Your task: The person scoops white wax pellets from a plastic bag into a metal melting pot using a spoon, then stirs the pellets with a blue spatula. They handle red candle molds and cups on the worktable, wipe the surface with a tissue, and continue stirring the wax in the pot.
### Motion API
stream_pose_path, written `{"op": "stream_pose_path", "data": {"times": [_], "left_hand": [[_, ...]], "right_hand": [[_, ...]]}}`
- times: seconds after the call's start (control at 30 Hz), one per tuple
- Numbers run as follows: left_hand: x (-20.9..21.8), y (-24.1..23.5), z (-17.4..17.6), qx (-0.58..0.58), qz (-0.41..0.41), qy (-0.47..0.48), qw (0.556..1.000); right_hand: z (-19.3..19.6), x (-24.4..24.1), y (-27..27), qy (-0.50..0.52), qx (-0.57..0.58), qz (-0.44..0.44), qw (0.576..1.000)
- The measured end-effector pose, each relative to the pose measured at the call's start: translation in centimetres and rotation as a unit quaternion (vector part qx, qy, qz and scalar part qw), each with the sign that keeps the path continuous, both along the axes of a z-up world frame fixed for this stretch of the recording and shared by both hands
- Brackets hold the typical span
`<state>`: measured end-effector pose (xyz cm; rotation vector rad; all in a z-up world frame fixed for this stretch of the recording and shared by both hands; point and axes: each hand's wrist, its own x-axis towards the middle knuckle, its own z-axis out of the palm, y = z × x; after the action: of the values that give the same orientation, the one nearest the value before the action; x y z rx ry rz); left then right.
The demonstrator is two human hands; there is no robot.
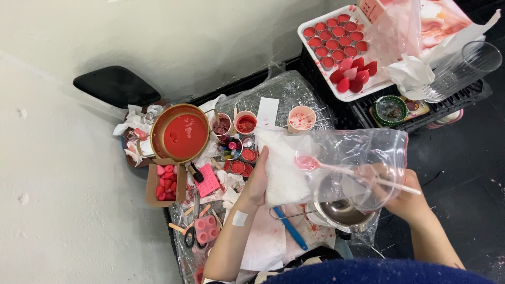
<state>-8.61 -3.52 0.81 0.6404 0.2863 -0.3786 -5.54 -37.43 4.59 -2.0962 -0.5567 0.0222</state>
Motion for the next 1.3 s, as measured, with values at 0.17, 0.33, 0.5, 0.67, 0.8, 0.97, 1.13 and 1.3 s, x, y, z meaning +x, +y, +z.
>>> {"op": "stream_pose_path", "data": {"times": [0.17,0.33,0.5,0.67,0.8,0.97,1.13,1.3], "left_hand": [[0.0,-1.5,0.7,0.013,-0.011,0.003,1.000],[0.5,-2.5,0.9,0.044,-0.021,0.003,0.999],[0.6,-2.1,0.9,0.075,-0.028,-0.001,0.997],[0.2,-0.6,0.5,0.053,-0.023,0.010,0.998],[0.1,0.3,-1.1,0.013,-0.016,0.025,0.999],[0.0,1.2,-0.8,0.016,-0.013,0.015,1.000],[-0.8,3.1,-1.1,0.017,0.003,0.017,1.000],[-1.5,4.8,0.0,0.060,0.040,0.036,0.997]], "right_hand": [[-0.1,-0.5,-0.1,0.043,0.028,0.047,0.998],[-2.5,-0.7,-0.2,0.176,0.023,-0.016,0.984],[-4.7,-0.8,-1.2,0.281,0.081,-0.110,0.950],[-4.7,-1.3,-3.0,0.284,0.218,-0.116,0.926],[-5.0,-2.2,-4.9,0.295,0.204,-0.139,0.923],[-2.4,-3.2,-5.1,0.247,0.246,-0.108,0.931],[-2.1,-4.0,-5.8,0.228,0.248,-0.130,0.932],[-1.7,-4.5,-5.9,0.214,0.249,-0.132,0.935]]}}
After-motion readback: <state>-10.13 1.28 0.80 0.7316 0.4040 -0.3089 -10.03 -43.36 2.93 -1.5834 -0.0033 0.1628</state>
